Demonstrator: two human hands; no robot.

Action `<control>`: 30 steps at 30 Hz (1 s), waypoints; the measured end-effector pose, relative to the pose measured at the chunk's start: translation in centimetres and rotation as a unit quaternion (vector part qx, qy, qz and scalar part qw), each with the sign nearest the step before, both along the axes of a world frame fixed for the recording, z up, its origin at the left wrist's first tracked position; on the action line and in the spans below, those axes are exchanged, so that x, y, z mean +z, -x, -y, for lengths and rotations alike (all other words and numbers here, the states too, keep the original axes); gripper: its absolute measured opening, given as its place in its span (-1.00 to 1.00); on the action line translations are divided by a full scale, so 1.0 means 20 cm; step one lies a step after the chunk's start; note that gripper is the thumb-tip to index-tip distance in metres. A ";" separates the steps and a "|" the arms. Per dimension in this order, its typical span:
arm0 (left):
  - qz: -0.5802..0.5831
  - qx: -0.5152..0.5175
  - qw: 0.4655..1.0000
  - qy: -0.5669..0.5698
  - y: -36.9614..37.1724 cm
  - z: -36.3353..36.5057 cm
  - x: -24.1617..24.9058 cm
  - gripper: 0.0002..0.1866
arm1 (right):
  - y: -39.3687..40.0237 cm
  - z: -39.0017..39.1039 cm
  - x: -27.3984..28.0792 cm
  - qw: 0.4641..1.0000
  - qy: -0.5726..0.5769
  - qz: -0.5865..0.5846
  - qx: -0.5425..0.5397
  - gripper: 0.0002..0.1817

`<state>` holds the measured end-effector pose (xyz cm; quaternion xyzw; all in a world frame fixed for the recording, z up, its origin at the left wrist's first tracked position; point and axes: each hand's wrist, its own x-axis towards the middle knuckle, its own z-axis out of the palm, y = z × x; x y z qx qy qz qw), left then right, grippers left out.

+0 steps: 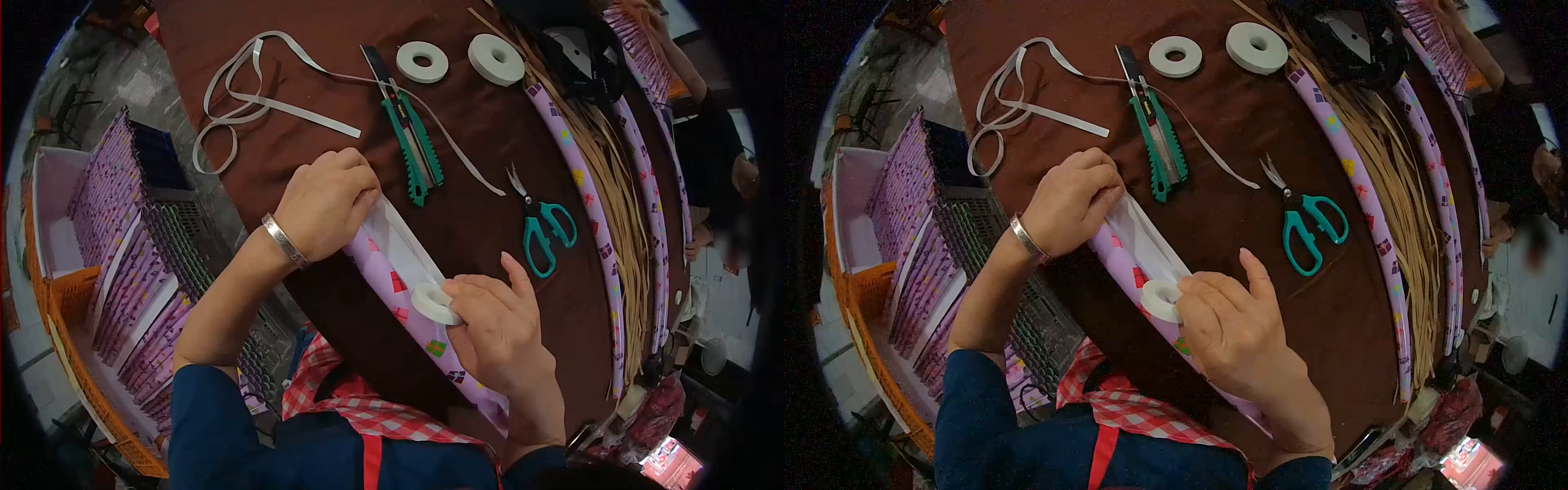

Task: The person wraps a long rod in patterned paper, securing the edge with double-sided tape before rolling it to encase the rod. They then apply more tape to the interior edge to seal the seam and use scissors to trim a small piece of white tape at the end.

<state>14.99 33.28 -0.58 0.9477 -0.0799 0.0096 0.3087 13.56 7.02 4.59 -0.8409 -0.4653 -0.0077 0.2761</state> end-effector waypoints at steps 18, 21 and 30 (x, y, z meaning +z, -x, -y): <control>0.001 0.013 1.000 -0.026 -0.02 -0.02 0.01 -0.92 | 0.02 0.01 0.04 0.998 -0.004 -0.055 -0.014 -0.73; 0.005 0.007 1.000 -0.018 -0.01 -0.02 0.01 -0.91 | -0.04 -0.04 0.03 0.998 -0.052 -0.033 -0.016 -0.72; 0.039 0.071 0.985 0.150 0.02 -0.04 -0.03 -0.72 | -0.31 -0.26 -0.05 0.990 -0.119 0.039 -0.058 -0.73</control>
